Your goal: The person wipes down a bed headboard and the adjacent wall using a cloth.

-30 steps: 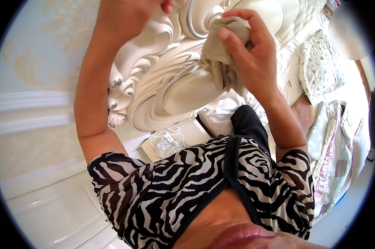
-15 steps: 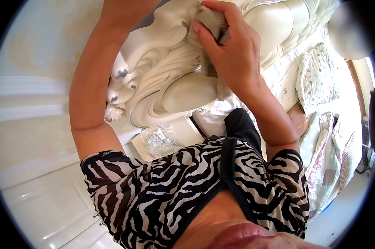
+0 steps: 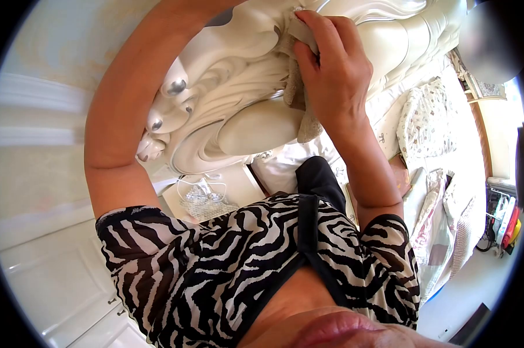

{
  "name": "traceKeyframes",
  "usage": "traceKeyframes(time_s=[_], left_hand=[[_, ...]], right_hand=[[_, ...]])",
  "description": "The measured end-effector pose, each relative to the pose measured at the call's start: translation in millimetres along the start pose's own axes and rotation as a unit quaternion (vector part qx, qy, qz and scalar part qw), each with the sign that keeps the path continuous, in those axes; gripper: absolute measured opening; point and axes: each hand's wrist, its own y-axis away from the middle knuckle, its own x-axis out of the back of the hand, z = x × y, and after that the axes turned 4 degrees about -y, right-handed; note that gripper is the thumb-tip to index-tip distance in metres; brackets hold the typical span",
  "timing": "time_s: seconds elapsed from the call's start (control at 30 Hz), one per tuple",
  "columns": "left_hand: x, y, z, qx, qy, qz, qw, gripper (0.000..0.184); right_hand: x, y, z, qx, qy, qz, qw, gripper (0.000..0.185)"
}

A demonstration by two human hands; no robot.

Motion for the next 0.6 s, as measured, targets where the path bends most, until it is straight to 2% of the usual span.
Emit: traceKeyframes(time_s=[0.13, 0.23, 0.43, 0.53, 0.6], left_hand=[[0.8, 0.0, -5.4, -0.03, -0.02, -0.013, 0.999, 0.011], [-0.3, -2.1, -13.9, -0.07, -0.036, -0.013, 0.997, 0.01], [-2.1, -2.0, -9.6, -0.065, -0.027, -0.009, 0.997, 0.01], [-2.1, -0.4, -1.2, 0.017, -0.031, -0.017, 0.999, 0.01], [-3.0, -0.3, -5.8, -0.007, -0.026, -0.02, 0.999, 0.01]], right_hand=[[0.5, 1.9, -6.2, -0.004, 0.046, -0.013, 0.999, 0.042], [-1.7, 8.7, -5.5, 0.004, 0.03, -0.005, 1.0, 0.043], [-16.2, 29.2, -4.4, -0.018, -0.035, 0.042, 0.998, 0.04], [-10.9, 25.0, -7.8, -0.077, -0.092, 0.04, 0.992, 0.033], [-7.2, 28.2, -12.8, -0.136, -0.139, 0.019, 0.981, 0.032]])
